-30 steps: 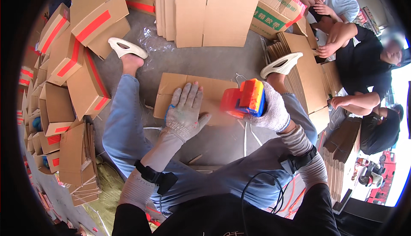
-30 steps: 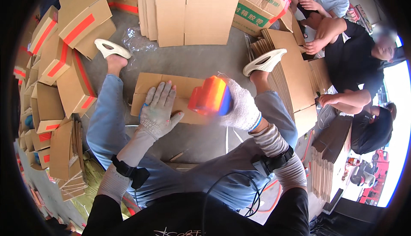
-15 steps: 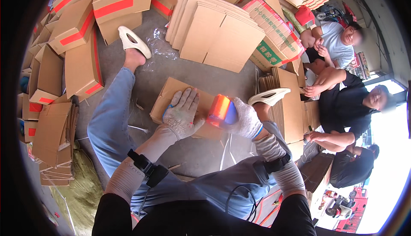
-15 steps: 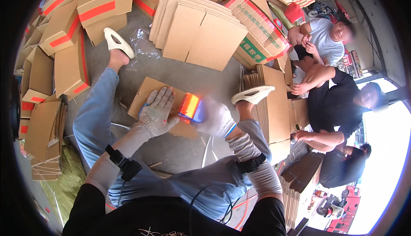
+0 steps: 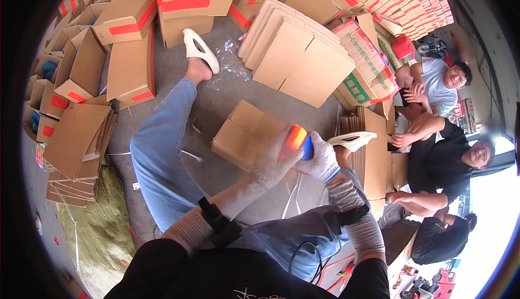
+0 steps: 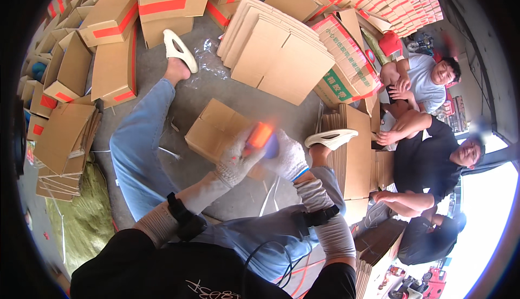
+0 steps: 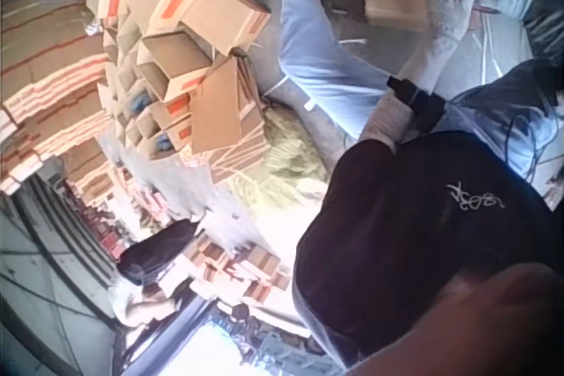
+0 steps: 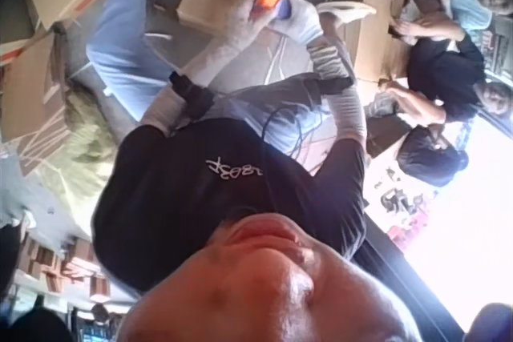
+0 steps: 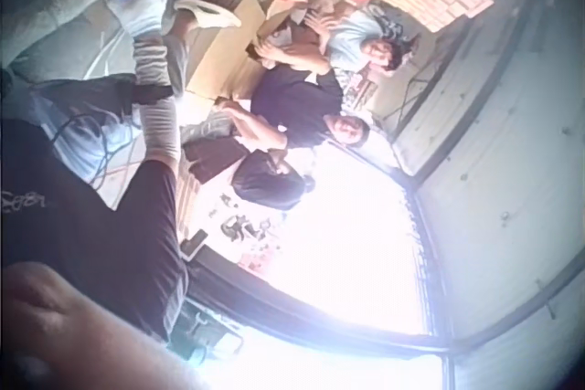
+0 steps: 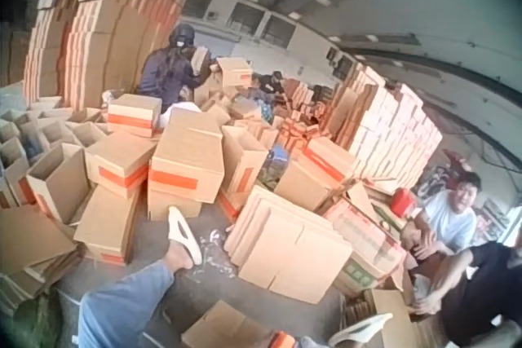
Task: Assembling and taping cardboard boxes.
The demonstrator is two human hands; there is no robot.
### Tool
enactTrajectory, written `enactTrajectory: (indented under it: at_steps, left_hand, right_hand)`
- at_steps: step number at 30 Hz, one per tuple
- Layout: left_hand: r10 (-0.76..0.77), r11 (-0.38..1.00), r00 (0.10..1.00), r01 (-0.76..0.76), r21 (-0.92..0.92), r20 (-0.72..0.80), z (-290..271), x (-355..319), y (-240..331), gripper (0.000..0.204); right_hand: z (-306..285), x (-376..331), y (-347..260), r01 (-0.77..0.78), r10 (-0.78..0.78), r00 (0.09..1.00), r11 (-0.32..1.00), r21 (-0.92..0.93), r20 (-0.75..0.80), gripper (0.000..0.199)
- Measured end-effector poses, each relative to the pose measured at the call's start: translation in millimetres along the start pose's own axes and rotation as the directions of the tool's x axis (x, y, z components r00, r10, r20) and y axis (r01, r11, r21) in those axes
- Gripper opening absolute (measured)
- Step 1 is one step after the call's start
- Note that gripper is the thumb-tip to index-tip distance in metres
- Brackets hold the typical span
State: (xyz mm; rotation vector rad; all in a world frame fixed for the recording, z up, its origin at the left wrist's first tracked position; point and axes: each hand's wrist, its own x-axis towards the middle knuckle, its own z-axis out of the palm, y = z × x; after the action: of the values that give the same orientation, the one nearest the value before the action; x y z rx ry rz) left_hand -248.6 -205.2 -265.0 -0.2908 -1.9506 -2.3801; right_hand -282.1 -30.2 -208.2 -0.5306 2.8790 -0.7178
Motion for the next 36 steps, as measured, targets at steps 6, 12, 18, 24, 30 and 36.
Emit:
enactTrajectory:
  at_steps: [6, 12, 18, 24, 30, 36]
  left_hand:
    - [-0.133, 0.97, 0.991, 0.131, 0.207, -0.003, -4.6, -9.9, 0.3, 0.061]
    - [-0.37, 0.638, 0.921, 0.156, -0.754, -0.123, 2.7, 6.5, -6.1, 0.046]
    - [-0.606, 0.563, 0.729, 0.11, -0.819, -0.318, -26.9, 36.4, -25.3, 0.015]
    - [-0.367, 0.762, 0.759, -0.086, -0.641, -0.538, -188.5, 65.9, -41.9, 0.02]
    - [-0.633, 0.691, 0.628, 0.194, -0.697, -0.453, -217.3, 65.3, -136.5, 0.019]
    - [-0.657, 0.732, 0.726, 0.547, -0.406, -0.206, -212.3, 17.0, -242.5, 0.038]
  right_hand:
    - [-14.1, 2.4, -27.9, -0.022, 0.022, 1.0, 1.0, 0.016, 0.017, 0.068]
    - [-27.4, 7.4, -39.8, -0.059, 0.059, 0.998, 0.998, -0.005, 0.034, 0.073]
    - [-13.2, 22.8, -50.7, -0.043, 0.062, 0.984, 0.992, -0.116, 0.166, 0.074]
    - [-39.5, 20.5, -37.4, -0.06, 0.1, 0.949, 0.988, -0.141, 0.298, 0.087]
    - [-7.7, 40.4, -52.0, 0.044, -0.018, 0.988, 0.985, -0.165, 0.156, 0.065]
    - [1.3, 45.8, -58.8, 0.008, 0.002, 0.989, 0.997, -0.072, 0.146, 0.066]
